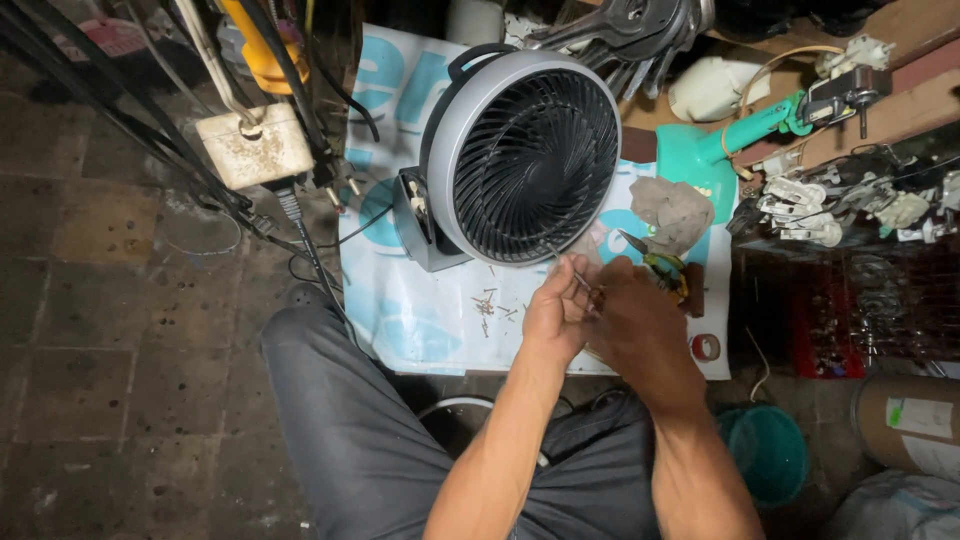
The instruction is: The person assembles a small electric fan by hand, starting with the internal fan blade and motor assembly. They then attach the front protective grill and secure it using a screwdriver to tighten screws around the perimeter.
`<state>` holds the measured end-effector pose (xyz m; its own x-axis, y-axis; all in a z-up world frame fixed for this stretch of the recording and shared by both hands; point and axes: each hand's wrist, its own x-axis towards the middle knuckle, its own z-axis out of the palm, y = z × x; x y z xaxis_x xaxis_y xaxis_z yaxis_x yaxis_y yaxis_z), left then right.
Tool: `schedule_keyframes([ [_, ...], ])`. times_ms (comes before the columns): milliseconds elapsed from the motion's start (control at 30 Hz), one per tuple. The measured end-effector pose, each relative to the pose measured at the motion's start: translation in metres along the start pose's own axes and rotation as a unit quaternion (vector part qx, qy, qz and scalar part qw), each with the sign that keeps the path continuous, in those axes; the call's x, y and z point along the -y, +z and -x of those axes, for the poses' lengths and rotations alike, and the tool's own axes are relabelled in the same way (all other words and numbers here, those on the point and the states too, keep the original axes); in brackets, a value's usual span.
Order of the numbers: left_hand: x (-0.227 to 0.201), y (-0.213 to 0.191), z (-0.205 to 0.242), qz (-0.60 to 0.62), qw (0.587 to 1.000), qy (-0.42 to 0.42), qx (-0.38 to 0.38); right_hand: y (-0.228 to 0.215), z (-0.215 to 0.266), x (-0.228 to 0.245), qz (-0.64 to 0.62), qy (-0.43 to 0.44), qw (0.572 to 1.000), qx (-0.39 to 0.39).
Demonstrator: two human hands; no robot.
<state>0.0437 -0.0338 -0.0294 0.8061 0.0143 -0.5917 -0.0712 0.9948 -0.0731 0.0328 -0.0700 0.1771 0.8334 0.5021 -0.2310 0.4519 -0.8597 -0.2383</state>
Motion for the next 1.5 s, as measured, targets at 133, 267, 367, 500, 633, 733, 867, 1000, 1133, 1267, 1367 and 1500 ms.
schedule_keyframes([
  [133, 0.0, 0.004, 0.008, 0.024, 1.0, 0.009, -0.009, 0.027, -0.003, -0.03, 0.032, 0.003, 0.998, -0.055],
  [267, -0.011, -0.002, 0.012, -0.086, 0.983, 0.151, -0.053, 0.031, -0.005, -0.039, 0.061, 0.003, 0.997, -0.036],
  [367, -0.034, 0.008, 0.035, -0.159, 0.94, 0.3, -0.028, 0.024, -0.01, -0.031, 0.009, 0.04, 0.999, 0.01],
  [500, -0.059, 0.015, 0.036, -0.188, 0.907, 0.37, 0.067, 0.022, -0.015, -0.03, 0.032, 0.062, 0.997, 0.016],
  [633, -0.078, 0.0, 0.01, -0.198, 0.907, 0.363, 0.081, 0.015, -0.007, -0.026, 0.045, 0.036, 0.998, 0.002],
  [733, -0.083, 0.003, 0.009, -0.235, 0.892, 0.373, 0.099, 0.019, -0.006, -0.027, 0.084, 0.044, 0.995, 0.005],
  [867, -0.081, 0.0, 0.004, -0.271, 0.877, 0.387, 0.092, 0.034, -0.013, -0.035, 0.093, 0.019, 0.995, -0.018],
  [1000, -0.081, 0.007, 0.015, -0.34, 0.845, 0.407, 0.062, 0.03, -0.006, -0.022, 0.226, -0.017, 0.971, -0.08],
  [1133, -0.082, 0.012, 0.019, -0.364, 0.833, 0.411, 0.059, 0.033, -0.021, -0.04, 0.129, -0.012, 0.992, 0.007],
  [1267, -0.082, 0.02, 0.026, -0.384, 0.822, 0.419, 0.036, 0.044, -0.028, -0.054, 0.1, -0.036, 0.993, -0.052],
  [1367, -0.081, 0.025, 0.031, -0.392, 0.818, 0.42, 0.025, 0.052, -0.024, -0.052, 0.168, -0.089, 0.972, -0.137],
  [1500, -0.086, 0.03, 0.04, -0.395, 0.817, 0.419, 0.026, 0.042, -0.028, -0.046, 0.204, -0.014, 0.972, -0.113],
])
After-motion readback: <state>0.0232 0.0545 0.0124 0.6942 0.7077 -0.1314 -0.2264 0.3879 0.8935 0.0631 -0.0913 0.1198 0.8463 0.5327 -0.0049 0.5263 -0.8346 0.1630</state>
